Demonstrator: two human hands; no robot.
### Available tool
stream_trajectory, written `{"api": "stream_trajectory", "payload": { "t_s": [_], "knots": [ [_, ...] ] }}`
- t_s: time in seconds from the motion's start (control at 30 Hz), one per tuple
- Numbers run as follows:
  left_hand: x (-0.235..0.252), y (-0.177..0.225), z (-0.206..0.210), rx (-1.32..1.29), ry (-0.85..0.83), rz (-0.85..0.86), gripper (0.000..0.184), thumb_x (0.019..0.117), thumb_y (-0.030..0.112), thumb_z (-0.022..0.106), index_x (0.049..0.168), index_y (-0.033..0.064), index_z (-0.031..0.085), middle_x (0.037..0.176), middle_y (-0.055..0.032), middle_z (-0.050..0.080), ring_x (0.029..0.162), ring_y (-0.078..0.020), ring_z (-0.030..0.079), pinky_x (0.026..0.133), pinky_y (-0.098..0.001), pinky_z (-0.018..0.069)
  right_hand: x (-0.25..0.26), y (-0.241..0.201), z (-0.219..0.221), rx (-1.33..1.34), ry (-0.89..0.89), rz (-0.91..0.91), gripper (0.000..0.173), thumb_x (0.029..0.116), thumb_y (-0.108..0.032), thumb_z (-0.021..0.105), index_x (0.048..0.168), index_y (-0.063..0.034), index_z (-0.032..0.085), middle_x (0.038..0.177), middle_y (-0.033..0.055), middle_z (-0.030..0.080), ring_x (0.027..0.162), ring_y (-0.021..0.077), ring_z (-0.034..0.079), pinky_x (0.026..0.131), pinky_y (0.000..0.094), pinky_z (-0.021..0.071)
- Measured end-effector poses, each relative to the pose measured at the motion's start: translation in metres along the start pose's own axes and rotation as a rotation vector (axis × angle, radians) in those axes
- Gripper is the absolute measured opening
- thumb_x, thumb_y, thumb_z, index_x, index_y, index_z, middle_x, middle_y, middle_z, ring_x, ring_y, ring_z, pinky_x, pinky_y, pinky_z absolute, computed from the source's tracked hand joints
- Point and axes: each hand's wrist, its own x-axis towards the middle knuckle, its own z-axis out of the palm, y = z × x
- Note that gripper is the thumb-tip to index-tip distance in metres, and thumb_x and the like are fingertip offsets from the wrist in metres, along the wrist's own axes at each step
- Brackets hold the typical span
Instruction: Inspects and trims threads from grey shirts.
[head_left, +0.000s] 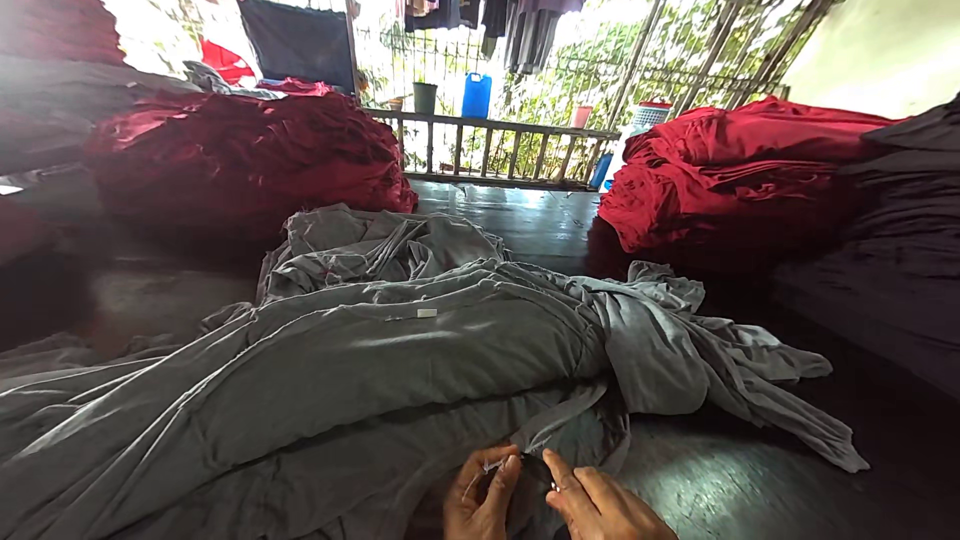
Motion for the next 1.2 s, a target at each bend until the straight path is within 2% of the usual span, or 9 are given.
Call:
{"api": "stream_trajectory", "payload": {
  "t_s": [0.13, 0.23, 0.33, 0.47, 0.6, 0.83, 1.0, 1.2],
  "knots": [
    [0.001, -0.001, 0.0, 0.029, 0.045, 0.0, 0.012, 0.0961, -0.007, 0.054, 0.099, -0.0022, 0.065, 0.091, 0.0077, 0.071, 0.086, 0.0057, 0.065, 0.081, -0.0159, 0.0541, 0.002, 0.001, 0.002, 0.052, 0.028, 0.039, 0.026, 0.092, -0.002, 0.063, 0.113, 0.0081, 0.075, 0.085, 0.0234, 0.072, 0.075, 0.0381, 0.074, 0.067, 0.0436, 0.06],
    [0.003, -0.007, -0.001, 0.123, 0.067, 0.093, 0.01, 0.0935, -0.008, 0.058, 0.099, -0.0108, 0.066, 0.098, -0.0016, 0.067, 0.094, 0.0035, 0.062, 0.085, -0.0147, 0.0512, 0.002, 0.002, -0.004, 0.254, -0.045, 0.148, 0.03, 0.0977, -0.005, 0.059, 0.121, 0.0123, 0.069, 0.092, 0.0295, 0.07, 0.078, 0.0435, 0.072, 0.071, 0.05, 0.0593],
    [0.005, -0.01, -0.002, 0.283, 0.065, 0.224, 0.013, 0.0928, -0.006, 0.061, 0.099, -0.016, 0.067, 0.097, -0.0098, 0.07, 0.092, 0.0032, 0.063, 0.086, -0.0134, 0.0498, 0.0, 0.008, -0.003, 0.311, -0.081, 0.171, 0.034, 0.099, -0.006, 0.059, 0.126, 0.0137, 0.065, 0.095, 0.0316, 0.069, 0.08, 0.045, 0.071, 0.074, 0.0512, 0.0588],
    [0.004, -0.007, -0.001, 0.359, 0.077, 0.246, 0.015, 0.0945, -0.004, 0.06, 0.1, -0.0173, 0.066, 0.093, -0.0097, 0.073, 0.088, 0.0049, 0.064, 0.085, -0.013, 0.0499, -0.006, 0.012, 0.001, 0.234, -0.061, 0.102, 0.032, 0.0972, -0.005, 0.06, 0.123, 0.0131, 0.068, 0.092, 0.0297, 0.069, 0.078, 0.0432, 0.071, 0.072, 0.0491, 0.0593],
    [0.001, -0.003, -0.002, 0.349, 0.043, 0.279, 0.014, 0.0941, -0.005, 0.059, 0.1, -0.0164, 0.063, 0.091, -0.0037, 0.071, 0.084, 0.0077, 0.063, 0.081, -0.0115, 0.0508, -0.007, 0.009, 0.0, 0.152, -0.021, 0.058, 0.03, 0.0947, -0.005, 0.063, 0.12, 0.0106, 0.071, 0.09, 0.027, 0.071, 0.078, 0.0419, 0.073, 0.071, 0.0467, 0.0599],
    [0.001, -0.001, 0.001, 0.366, 0.046, 0.32, 0.014, 0.0933, -0.007, 0.058, 0.101, -0.0182, 0.061, 0.093, -0.0048, 0.071, 0.085, 0.0084, 0.062, 0.082, -0.0109, 0.0506, -0.003, 0.007, 0.005, 0.02, 0.081, -0.026, 0.029, 0.0909, -0.005, 0.066, 0.116, 0.0073, 0.074, 0.086, 0.0209, 0.073, 0.074, 0.0345, 0.074, 0.068, 0.0386, 0.0597],
    [0.002, -0.003, 0.001, 0.308, 0.044, 0.312, 0.013, 0.093, -0.009, 0.058, 0.102, -0.0184, 0.06, 0.094, -0.0024, 0.07, 0.087, 0.0097, 0.062, 0.083, -0.0107, 0.051, -0.002, 0.006, 0.006, 0.049, 0.075, -0.01, 0.028, 0.091, -0.005, 0.066, 0.115, 0.0071, 0.074, 0.086, 0.0211, 0.073, 0.074, 0.0345, 0.074, 0.068, 0.0395, 0.0598],
    [0.005, -0.011, 0.001, 0.325, 0.07, 0.375, 0.017, 0.093, -0.009, 0.057, 0.102, -0.0227, 0.058, 0.095, -0.0071, 0.07, 0.089, 0.0097, 0.063, 0.084, -0.0097, 0.0505, 0.0, 0.006, 0.006, 0.092, 0.061, 0.029, 0.029, 0.0914, -0.005, 0.066, 0.116, 0.0082, 0.073, 0.085, 0.022, 0.072, 0.074, 0.0357, 0.073, 0.067, 0.04, 0.0598]
  ]
}}
